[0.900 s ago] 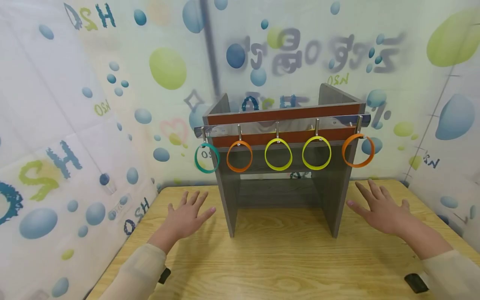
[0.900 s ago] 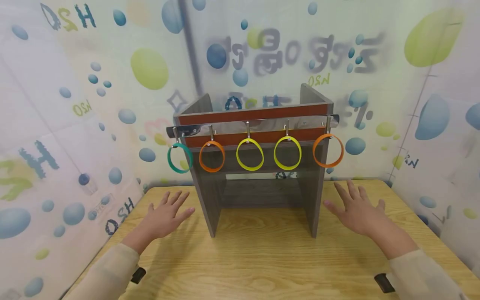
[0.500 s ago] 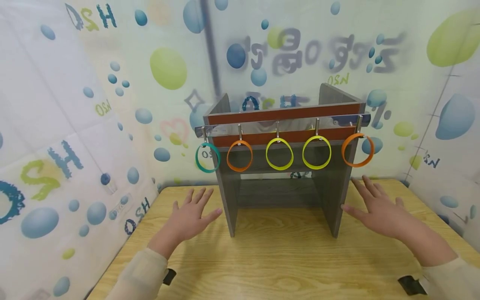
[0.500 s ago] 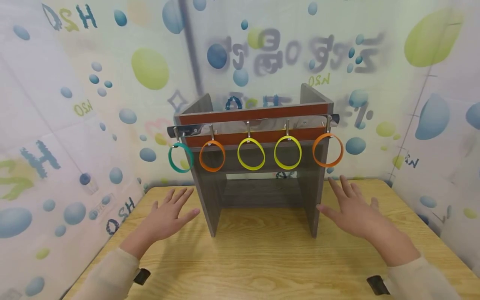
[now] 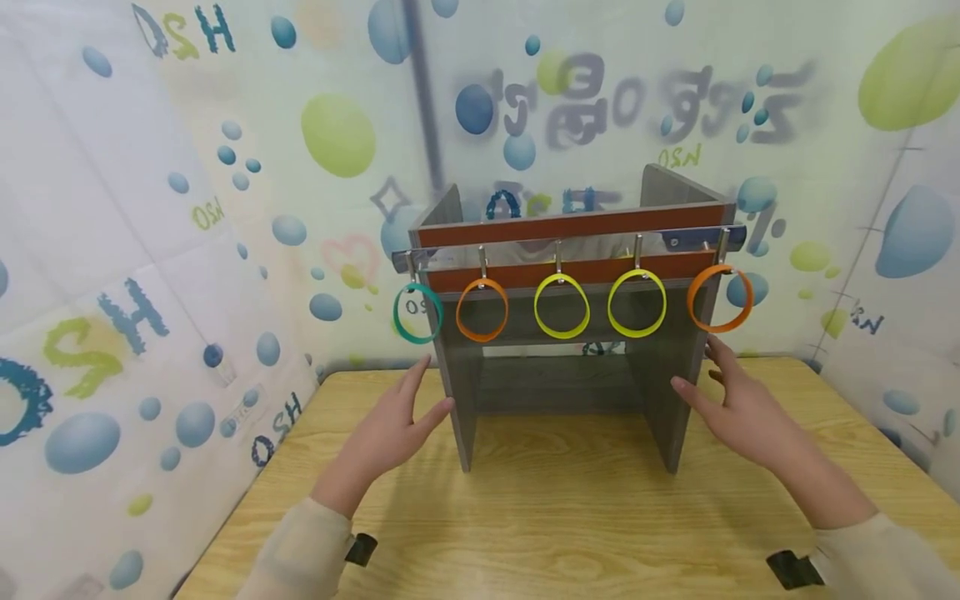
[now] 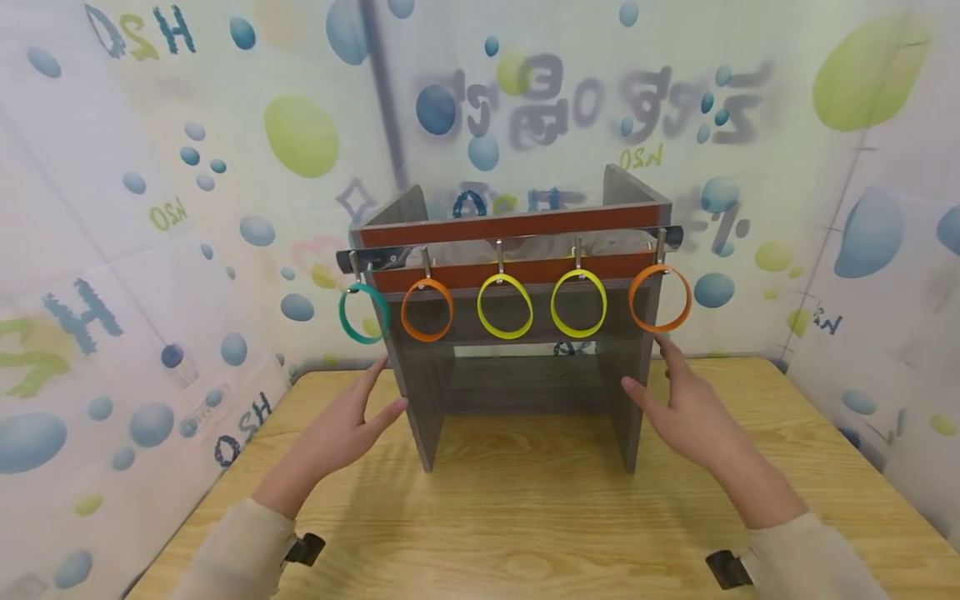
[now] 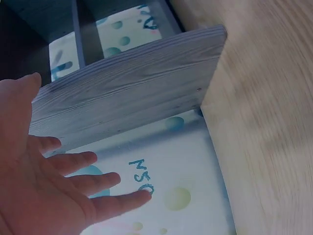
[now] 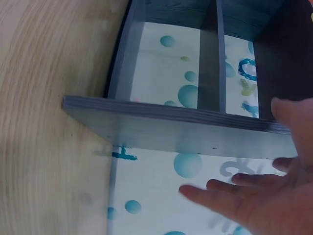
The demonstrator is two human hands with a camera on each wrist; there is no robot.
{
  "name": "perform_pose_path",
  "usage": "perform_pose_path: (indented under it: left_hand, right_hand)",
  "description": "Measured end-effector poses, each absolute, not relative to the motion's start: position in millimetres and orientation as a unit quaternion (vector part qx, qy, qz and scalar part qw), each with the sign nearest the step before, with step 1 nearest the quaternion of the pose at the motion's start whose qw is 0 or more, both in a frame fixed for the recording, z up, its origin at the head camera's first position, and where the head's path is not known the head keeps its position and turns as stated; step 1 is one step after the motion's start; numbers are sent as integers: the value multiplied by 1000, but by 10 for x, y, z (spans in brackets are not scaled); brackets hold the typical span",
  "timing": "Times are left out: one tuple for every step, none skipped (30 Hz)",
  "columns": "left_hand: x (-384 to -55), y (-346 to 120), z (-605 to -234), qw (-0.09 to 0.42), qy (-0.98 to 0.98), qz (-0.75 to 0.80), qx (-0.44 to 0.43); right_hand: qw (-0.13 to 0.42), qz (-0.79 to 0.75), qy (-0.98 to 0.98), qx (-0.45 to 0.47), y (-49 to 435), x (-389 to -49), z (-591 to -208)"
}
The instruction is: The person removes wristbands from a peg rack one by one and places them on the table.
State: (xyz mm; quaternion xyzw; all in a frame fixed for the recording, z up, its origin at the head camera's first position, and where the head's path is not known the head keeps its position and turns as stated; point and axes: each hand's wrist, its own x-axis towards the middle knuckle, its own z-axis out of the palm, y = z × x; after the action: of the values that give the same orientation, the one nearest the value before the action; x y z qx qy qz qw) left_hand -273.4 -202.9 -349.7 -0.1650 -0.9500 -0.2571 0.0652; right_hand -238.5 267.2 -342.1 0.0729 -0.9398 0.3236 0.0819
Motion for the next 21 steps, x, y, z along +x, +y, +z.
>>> perform_pose_path:
  left_hand:
    - [-2746, -2011, -3491, 68, -947, -269, -165]
    - [-2757, -1993, -3486, 70, -942, -283, -164]
    - [-2767, -1975, -3480, 72, -938, -295, -165]
    - [-2775, -1959, -3475, 74, -933, -311, -166]
    - [-2782, -1944, -3471, 77, -927, -326, -170]
    - [-2787, -1928, -3467, 79, -919, -345, -172]
    - [-2789, -1915, -3466, 82, -911, -363, -175]
    - [-2791, -1902, -3467, 84, -902, -384, -178]
    - [-2792, -1889, -3468, 88, -893, -402, -183]
    - [-2793, -1878, -3473, 92, -884, -417, -188]
    - [-2794, -1867, -3480, 97, -876, -430, -195]
    - [-2797, -1854, -3489, 101, -868, -444, -199]
    - [-2798, -1842, -3497, 103, -859, -457, -205]
    - [-2803, -1829, -3504, 104, -852, -468, -212]
    - [-2807, -1812, -3509, 103, -844, -480, -215]
    - [-2815, -1798, -3517, 101, -838, -490, -219]
    - [-2825, -1784, -3525, 99, -831, -500, -221]
    - [-2833, -1773, -3533, 96, -827, -509, -220]
    - [-2838, -1764, -3539, 93, -824, -515, -218]
    - [-2843, -1756, -3544, 90, -822, -520, -215]
    - [-2846, -1752, -3552, 88, -820, -524, -212]
  right_hand:
    - [87, 332, -937, 70, 2666, -2392, -3429]
    - [94, 341, -933, 68, 2662, -2400, -3439]
    - [103, 348, -929, 70, 2654, -2406, -3448]
    - [113, 357, -924, 73, 2645, -2410, -3458]
    - [121, 368, -919, 77, 2633, -2412, -3466]
    - [127, 379, -913, 83, 2621, -2414, -3476]
    - [133, 392, -906, 90, 2609, -2414, -3485]
    - [138, 407, -898, 98, 2594, -2412, -3494]
    - [139, 421, -890, 105, 2579, -2411, -3501]
    - [138, 434, -884, 109, 2567, -2411, -3508]
    - [136, 444, -879, 110, 2553, -2411, -3511]
    - [132, 451, -876, 111, 2543, -2415, -3513]
    - [129, 457, -873, 111, 2536, -2415, -3514]
    - [128, 459, -872, 111, 2530, -2414, -3512]
    - [126, 458, -873, 110, 2525, -2414, -3509]
    - [125, 456, -874, 108, 2523, -2413, -3507]
    - [125, 454, -876, 107, 2521, -2413, -3508]
    - [125, 451, -877, 106, 2521, -2412, -3509]
    - [125, 449, -879, 105, 2522, -2411, -3512]
    - [123, 447, -880, 102, 2521, -2411, -3514]
    - [121, 446, -882, 99, 2524, -2416, -3516]
